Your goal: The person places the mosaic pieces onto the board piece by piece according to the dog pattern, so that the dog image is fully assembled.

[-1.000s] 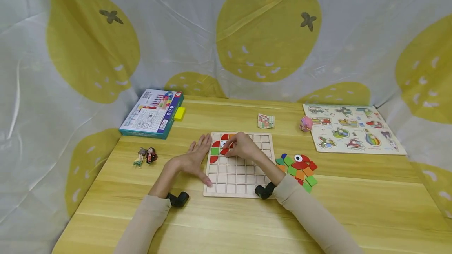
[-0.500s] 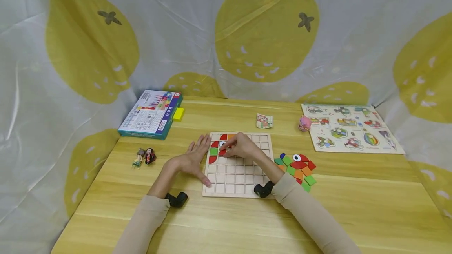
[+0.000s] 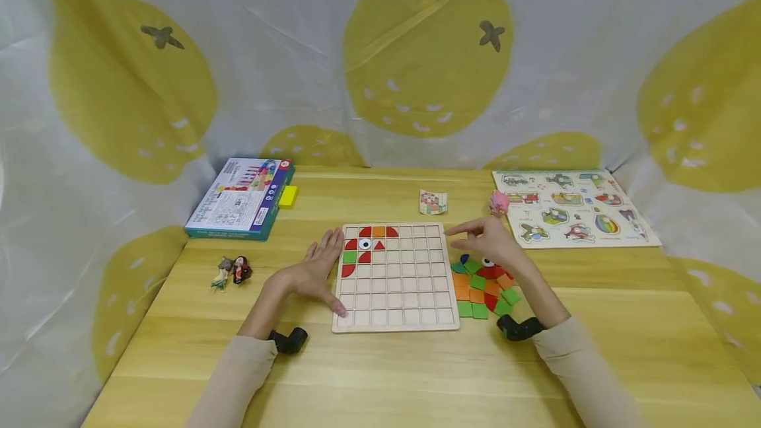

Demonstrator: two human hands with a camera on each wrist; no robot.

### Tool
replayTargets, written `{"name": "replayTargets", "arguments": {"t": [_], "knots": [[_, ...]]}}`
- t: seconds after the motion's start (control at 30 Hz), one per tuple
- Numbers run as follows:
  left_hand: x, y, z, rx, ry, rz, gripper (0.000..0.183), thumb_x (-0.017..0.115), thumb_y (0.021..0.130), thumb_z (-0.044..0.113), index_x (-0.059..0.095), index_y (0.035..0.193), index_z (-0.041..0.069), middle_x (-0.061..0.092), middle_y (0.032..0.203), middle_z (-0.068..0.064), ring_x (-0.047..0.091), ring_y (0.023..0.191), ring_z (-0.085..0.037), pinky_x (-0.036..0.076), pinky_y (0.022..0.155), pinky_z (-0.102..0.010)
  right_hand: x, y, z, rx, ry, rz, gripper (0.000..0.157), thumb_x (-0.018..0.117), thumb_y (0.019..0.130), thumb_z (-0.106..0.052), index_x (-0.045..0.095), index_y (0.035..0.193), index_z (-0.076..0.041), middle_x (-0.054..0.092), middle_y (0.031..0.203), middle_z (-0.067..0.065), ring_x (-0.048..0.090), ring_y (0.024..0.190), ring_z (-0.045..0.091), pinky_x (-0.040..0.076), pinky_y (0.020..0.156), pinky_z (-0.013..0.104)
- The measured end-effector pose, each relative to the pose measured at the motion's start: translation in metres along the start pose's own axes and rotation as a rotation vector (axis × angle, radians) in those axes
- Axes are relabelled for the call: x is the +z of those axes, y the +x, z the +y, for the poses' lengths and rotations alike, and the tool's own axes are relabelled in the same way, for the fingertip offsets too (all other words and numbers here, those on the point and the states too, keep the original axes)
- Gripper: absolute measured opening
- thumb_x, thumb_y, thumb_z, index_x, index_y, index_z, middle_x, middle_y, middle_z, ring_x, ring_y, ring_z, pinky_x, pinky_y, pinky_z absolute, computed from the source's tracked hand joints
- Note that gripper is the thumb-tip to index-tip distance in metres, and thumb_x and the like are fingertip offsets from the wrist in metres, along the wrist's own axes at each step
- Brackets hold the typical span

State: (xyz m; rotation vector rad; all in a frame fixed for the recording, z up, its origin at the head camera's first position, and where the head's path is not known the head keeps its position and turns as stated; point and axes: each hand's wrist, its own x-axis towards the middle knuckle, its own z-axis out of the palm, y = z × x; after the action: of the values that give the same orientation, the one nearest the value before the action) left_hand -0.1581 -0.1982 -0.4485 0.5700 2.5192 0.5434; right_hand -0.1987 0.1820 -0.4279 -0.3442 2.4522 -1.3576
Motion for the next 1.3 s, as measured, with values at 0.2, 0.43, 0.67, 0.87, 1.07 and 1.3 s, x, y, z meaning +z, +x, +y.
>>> {"name": "replayTargets", "arguments": {"t": [0.2,0.43,0.67,0.87,1.07,1.3], "knots": [[-0.004,-0.006,-0.006,-0.007,-0.022,0.018,0.151,0.085,0.055,0.061,-0.014,0.152,0.003,-0.021,0.16,-0.018,-0.02,0.148,-0.036,-0.008,0.12,-0.058,-0.029,-0.024,0.028,0.072,-0.102,-0.003,0.024,0.073,0.085,-0.016,0.075,0.107,-0.008,0.028,0.05,-0.006,0.022,0.047,0.009,0.022,0.045,0.024],[-0.002,-0.004,-0.007,0.005,-0.02,0.016,0.151,0.085,0.055,0.061,-0.015,0.152,0.003,-0.022,0.16,-0.018,-0.021,0.148,-0.036,-0.008,0.12,-0.058,-0.046,-0.036,0.049,0.172,-0.141,0.064,0.027,0.077,0.081,-0.017,0.075,0.106,-0.009,0.031,0.051,-0.006,0.027,0.048,0.009,0.025,0.045,0.023],[0.0,-0.002,-0.007,0.0,-0.024,0.015,0.152,0.085,0.053,0.063,-0.015,0.153,0.006,-0.022,0.16,-0.015,-0.021,0.149,-0.034,-0.008,0.121,-0.057,-0.045,-0.03,0.055,0.164,-0.172,0.036,0.027,0.077,0.081,-0.02,0.076,0.106,-0.009,0.034,0.052,-0.007,0.029,0.048,0.008,0.027,0.046,0.022],[0.002,0.001,-0.006,0.009,-0.001,0.017,0.154,0.084,0.051,0.065,-0.016,0.152,0.006,-0.023,0.16,-0.015,-0.021,0.149,-0.034,-0.008,0.121,-0.057,-0.038,-0.022,0.051,0.132,-0.117,0.005,0.027,0.078,0.08,-0.019,0.076,0.103,-0.006,0.03,0.05,-0.007,0.025,0.047,0.008,0.023,0.045,0.022],[0.001,0.0,-0.002,0.014,0.008,0.012,0.153,0.085,0.052,0.063,-0.015,0.152,0.005,-0.023,0.16,-0.016,-0.021,0.148,-0.034,-0.008,0.121,-0.056,-0.031,-0.015,0.048,0.095,-0.113,0.01,0.027,0.081,0.077,-0.018,0.076,0.1,-0.008,0.029,0.052,-0.006,0.024,0.048,0.009,0.022,0.045,0.023],[0.001,0.001,0.0,0.002,0.013,0.001,0.153,0.085,0.052,0.064,-0.016,0.152,0.005,-0.024,0.16,-0.015,-0.022,0.148,-0.033,-0.008,0.121,-0.055,-0.033,-0.015,0.049,0.133,-0.175,0.049,0.025,0.082,0.076,-0.026,0.077,0.097,-0.013,0.041,0.051,-0.006,0.032,0.048,0.009,0.028,0.045,0.023]]}}
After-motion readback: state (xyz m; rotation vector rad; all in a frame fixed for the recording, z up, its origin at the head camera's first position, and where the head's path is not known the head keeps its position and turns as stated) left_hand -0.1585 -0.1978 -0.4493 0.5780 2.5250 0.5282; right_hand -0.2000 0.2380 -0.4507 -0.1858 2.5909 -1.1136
